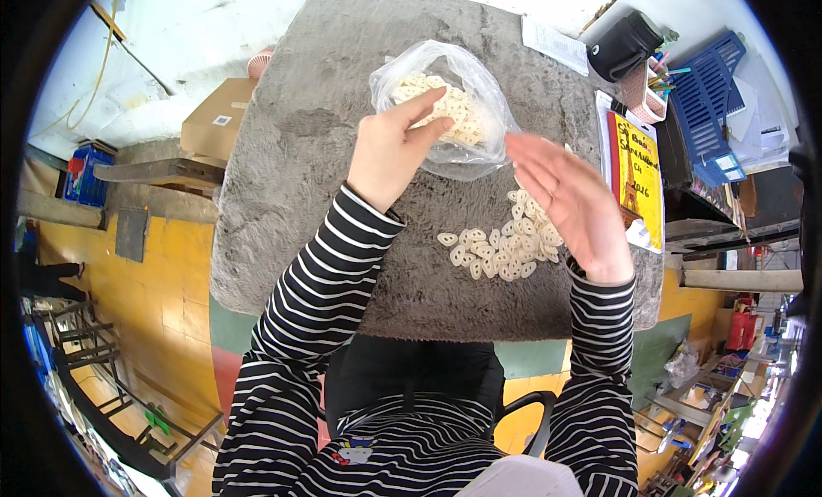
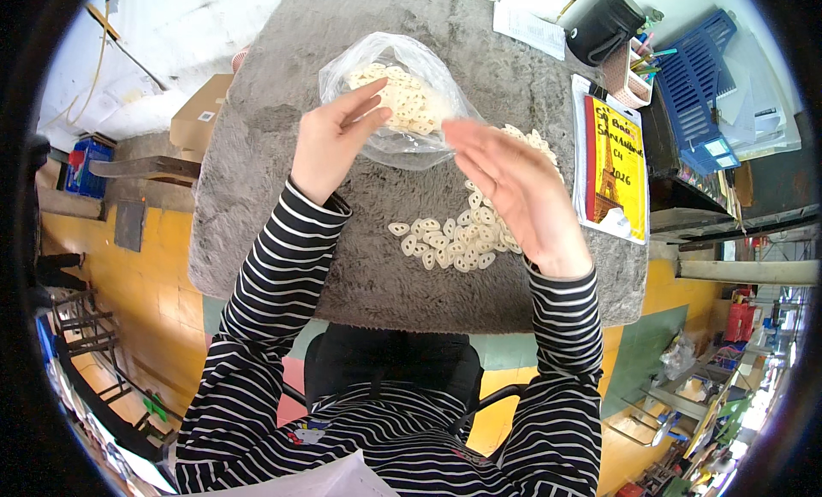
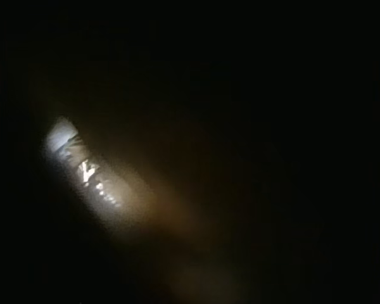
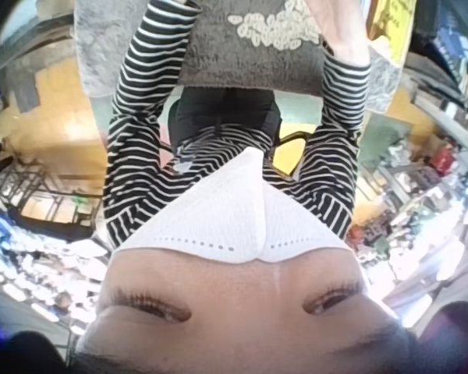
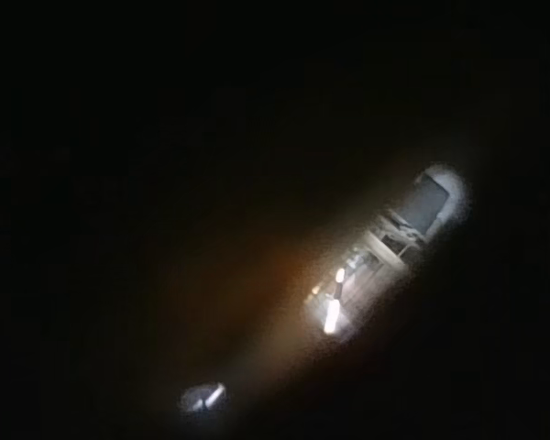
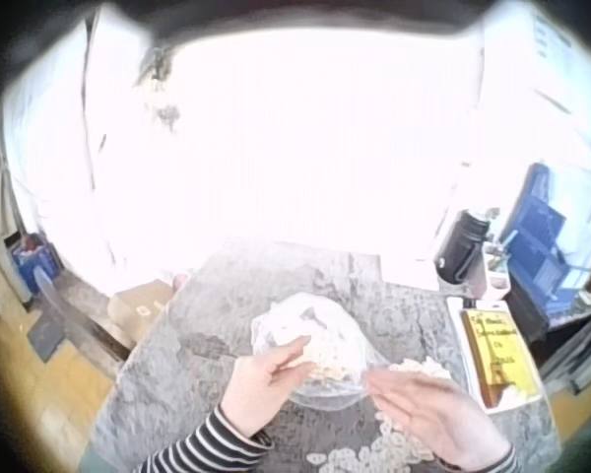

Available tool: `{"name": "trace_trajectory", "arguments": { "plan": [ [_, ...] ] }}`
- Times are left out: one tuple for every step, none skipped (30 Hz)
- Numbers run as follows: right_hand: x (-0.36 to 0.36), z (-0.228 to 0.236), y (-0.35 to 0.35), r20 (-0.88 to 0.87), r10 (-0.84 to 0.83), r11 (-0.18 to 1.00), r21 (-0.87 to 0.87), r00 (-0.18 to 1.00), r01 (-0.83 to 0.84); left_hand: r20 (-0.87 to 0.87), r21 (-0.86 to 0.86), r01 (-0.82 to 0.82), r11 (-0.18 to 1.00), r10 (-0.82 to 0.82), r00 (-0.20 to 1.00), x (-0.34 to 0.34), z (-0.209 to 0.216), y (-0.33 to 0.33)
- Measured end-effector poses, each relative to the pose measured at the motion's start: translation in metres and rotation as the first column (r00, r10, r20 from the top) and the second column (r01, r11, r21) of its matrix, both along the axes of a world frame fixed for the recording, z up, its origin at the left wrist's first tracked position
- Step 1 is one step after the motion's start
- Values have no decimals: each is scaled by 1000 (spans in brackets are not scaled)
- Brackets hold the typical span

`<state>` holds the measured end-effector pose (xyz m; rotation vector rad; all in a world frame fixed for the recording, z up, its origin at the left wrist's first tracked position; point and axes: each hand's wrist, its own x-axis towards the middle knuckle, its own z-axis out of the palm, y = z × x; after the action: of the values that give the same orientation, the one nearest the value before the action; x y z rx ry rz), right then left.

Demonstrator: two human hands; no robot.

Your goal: The person repeatedly picks up small white circular craft pieces from a plastic bag and places them onto a gray towel on the table. The person handles the pieces one at a time, occasionally adjusting their position on the towel.

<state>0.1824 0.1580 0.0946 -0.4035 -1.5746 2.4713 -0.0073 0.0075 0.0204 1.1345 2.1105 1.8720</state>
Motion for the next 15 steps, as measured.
{"name": "trace_trajectory", "arguments": {
  "plan": [
    [8,-2,0,143,73,975,197,987,-101,-11,-6,14,1000,-14,1000,0,-2,0],
    [14,-5,-1,273,134,902,364,952,-232,-18,-28,30,999,-31,999,0,-3,0],
    [20,-9,-3,407,165,785,497,898,-370,-19,-66,40,997,-41,999,0,-4,0],
    [25,-15,-9,375,153,649,660,914,-379,13,-29,65,997,-65,998,0,-4,0],
    [27,-24,-18,337,147,486,794,930,-365,51,-9,84,996,-84,995,0,-4,-1],
    [29,-32,-27,322,136,299,888,937,-348,87,12,103,995,-104,991,-1,-3,-1],
    [30,-40,-35,269,152,240,924,951,-299,106,48,122,991,-126,986,-1,-2,-2],
    [31,-48,-44,239,155,175,948,958,-265,101,66,130,989,-136,986,-1,-1,-2],
    [31,-54,-49,204,166,99,970,965,-223,148,27,152,988,-154,977,0,1,-2],
    [30,-60,-51,141,149,123,979,979,-160,171,9,180,984,-179,969,0,2,-2],
    [29,-63,-49,162,146,167,968,976,-186,194,-7,206,979,-201,960,0,3,-3],
    [27,-65,-45,186,153,202,956,971,-215,182,-8,248,969,-242,953,1,3,-3],
    [25,-66,-39,186,164,237,946,969,-222,171,-9,291,957,-286,943,2,3,-3],
    [23,-67,-33,195,138,276,934,971,-227,158,-10,336,942,-330,931,4,3,-3],
    [20,-68,-26,180,116,315,926,977,-208,173,-35,405,914,-394,903,5,2,-2]
  ]
}}
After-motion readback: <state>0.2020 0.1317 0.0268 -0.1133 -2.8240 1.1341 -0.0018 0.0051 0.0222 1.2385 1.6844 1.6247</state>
